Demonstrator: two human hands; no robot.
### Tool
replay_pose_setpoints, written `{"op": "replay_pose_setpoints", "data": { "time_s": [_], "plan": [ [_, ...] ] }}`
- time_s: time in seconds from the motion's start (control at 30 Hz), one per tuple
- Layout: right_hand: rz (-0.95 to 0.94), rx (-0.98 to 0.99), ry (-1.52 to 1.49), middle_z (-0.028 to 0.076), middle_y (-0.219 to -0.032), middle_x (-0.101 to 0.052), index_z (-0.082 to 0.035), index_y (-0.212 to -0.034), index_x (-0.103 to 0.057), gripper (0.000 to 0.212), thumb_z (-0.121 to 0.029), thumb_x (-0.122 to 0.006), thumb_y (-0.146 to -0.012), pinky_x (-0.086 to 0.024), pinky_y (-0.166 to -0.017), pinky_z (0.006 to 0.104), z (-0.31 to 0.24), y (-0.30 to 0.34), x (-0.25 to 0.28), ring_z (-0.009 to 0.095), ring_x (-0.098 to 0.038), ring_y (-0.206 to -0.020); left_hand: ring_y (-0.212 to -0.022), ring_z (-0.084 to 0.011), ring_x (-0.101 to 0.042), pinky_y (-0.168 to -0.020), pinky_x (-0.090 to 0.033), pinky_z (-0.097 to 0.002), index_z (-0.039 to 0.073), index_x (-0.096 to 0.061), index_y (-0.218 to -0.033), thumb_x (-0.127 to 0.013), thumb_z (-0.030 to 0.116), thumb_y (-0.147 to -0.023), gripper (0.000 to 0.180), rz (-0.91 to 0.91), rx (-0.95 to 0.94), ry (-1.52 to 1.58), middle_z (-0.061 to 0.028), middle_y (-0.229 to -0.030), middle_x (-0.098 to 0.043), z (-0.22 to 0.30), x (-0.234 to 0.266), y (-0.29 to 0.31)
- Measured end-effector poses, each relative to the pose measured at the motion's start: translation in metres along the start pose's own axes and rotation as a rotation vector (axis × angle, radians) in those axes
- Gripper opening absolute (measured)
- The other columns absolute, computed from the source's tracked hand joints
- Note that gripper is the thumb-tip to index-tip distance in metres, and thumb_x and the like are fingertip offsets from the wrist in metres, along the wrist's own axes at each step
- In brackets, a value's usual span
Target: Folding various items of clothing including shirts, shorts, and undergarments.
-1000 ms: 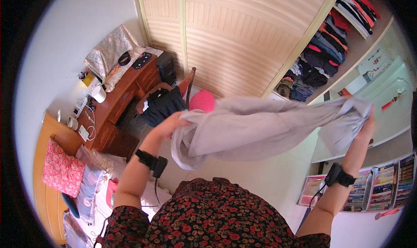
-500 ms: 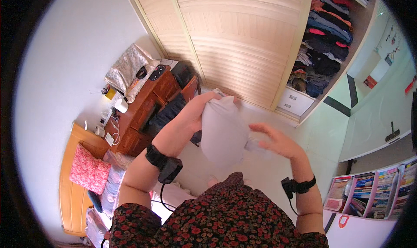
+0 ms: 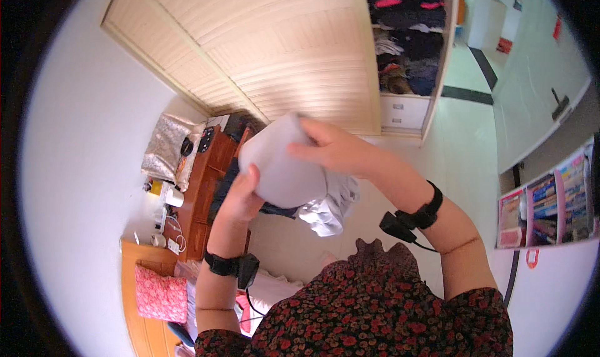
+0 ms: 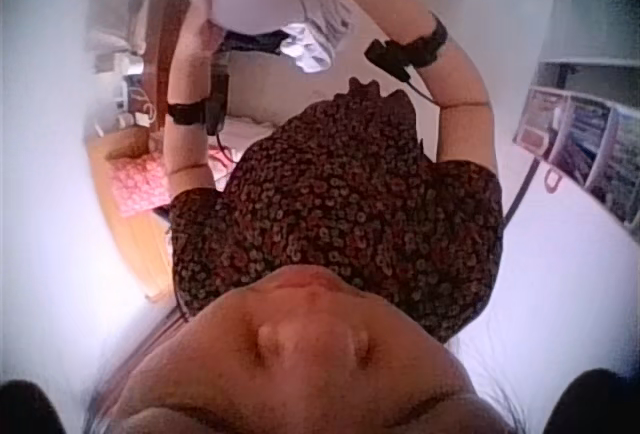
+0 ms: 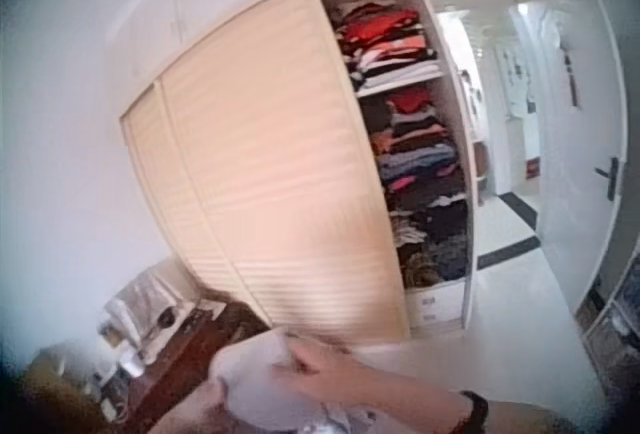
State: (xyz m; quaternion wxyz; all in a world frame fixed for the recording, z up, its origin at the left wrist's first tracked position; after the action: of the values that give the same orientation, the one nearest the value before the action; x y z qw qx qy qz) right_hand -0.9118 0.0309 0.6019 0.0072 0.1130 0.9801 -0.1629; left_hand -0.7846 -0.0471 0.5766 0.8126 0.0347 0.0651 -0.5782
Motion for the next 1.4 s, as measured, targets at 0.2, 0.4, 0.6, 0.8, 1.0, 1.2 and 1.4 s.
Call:
{"op": "replay_pose_setpoints", "data": {
  "time_s": [0.2,0.4,0.6,0.8,1.0,1.2,1.4],
  "plan": [
    [-0.025,-0.093,-0.010,0.008,-0.096,-0.062,-0.003,-0.107,-0.060,0.032,-0.031,-0.054,-0.093,-0.047,-0.078,0.0292,0.004,0.016,0.031,0.015,-0.056,-0.086,-0.106,-0.0273,-0.059,-0.092,-0.047,-0.0386,-0.004,-0.049,-0.124,-0.053,0.052,-0.088,0.067,0.138,0.038,0.042,-0.0170,-0.118,-0.059,0.030,0.005,-0.018],
    [-0.115,-0.164,0.189,0.009,-0.097,-0.065,-0.005,-0.111,-0.060,0.032,-0.024,-0.062,-0.086,-0.048,-0.081,0.0337,0.092,0.073,0.055,0.020,-0.060,-0.090,-0.116,-0.0353,-0.051,-0.101,-0.039,-0.0480,-0.004,-0.042,-0.133,-0.035,0.064,-0.090,0.080,-0.047,-0.184,0.406,-0.0209,-0.130,-0.051,0.060,0.011,-0.014],
    [-0.109,-0.176,0.499,0.015,-0.097,-0.066,-0.006,-0.112,-0.062,0.031,-0.018,-0.063,-0.082,-0.048,-0.084,0.0404,0.141,0.123,0.059,0.028,-0.063,-0.093,-0.128,-0.0371,-0.039,-0.110,-0.025,-0.0507,-0.001,-0.034,-0.140,-0.030,0.071,-0.086,0.090,-0.050,-0.218,0.457,-0.0186,-0.140,-0.041,0.064,0.000,-0.029],
    [0.371,-0.267,0.431,0.015,-0.095,-0.066,-0.005,-0.107,-0.064,0.027,-0.015,-0.063,-0.082,-0.048,-0.081,0.0388,0.160,0.140,0.161,0.026,-0.063,-0.091,-0.129,-0.0369,-0.038,-0.109,-0.027,-0.0503,-0.005,-0.035,-0.138,-0.036,0.061,-0.091,0.081,-0.300,-0.265,0.423,-0.0207,-0.140,-0.040,0.107,-0.015,-0.015],
    [0.174,0.041,0.317,0.007,-0.132,-0.048,-0.008,-0.142,-0.031,0.086,-0.022,-0.079,-0.072,-0.038,-0.099,0.0319,0.075,0.122,0.162,0.020,-0.046,-0.118,-0.113,-0.0353,-0.056,-0.100,-0.041,-0.0480,-0.005,-0.050,-0.126,-0.038,0.036,-0.097,0.052,-0.150,-0.268,0.323,-0.0217,-0.125,-0.055,0.160,-0.066,-0.034],
    [-0.148,0.042,0.106,0.020,-0.148,-0.025,-0.003,-0.147,-0.009,0.125,-0.039,-0.088,-0.056,-0.017,-0.112,0.0385,0.078,0.074,0.060,0.029,-0.025,-0.136,-0.103,-0.0340,-0.062,-0.092,-0.049,-0.0441,-0.007,-0.053,-0.121,-0.035,0.033,-0.098,0.049,-0.368,-0.313,0.235,-0.0230,-0.115,-0.060,0.194,-0.133,-0.067],
    [-0.064,0.101,-0.055,0.019,-0.145,-0.030,-0.005,-0.148,-0.007,0.123,-0.030,-0.088,-0.059,-0.021,-0.110,0.0354,0.078,0.032,0.038,0.029,-0.028,-0.135,-0.103,-0.0295,-0.063,-0.092,-0.050,-0.0410,-0.008,-0.054,-0.117,-0.037,0.031,-0.098,0.047,-0.506,-0.254,0.152,-0.0224,-0.113,-0.062,0.211,-0.153,-0.067]
  ]
}}
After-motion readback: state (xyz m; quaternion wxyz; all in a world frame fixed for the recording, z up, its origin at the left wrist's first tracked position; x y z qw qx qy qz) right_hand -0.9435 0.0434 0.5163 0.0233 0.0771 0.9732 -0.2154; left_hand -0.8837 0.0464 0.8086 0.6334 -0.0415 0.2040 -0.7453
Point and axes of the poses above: each hand's wrist, its own y-axis away from the middle knuckle, its own x-axis out of the back of the hand, z = x × y, the point moved 8 cm from there along -y, towards the middle knuckle
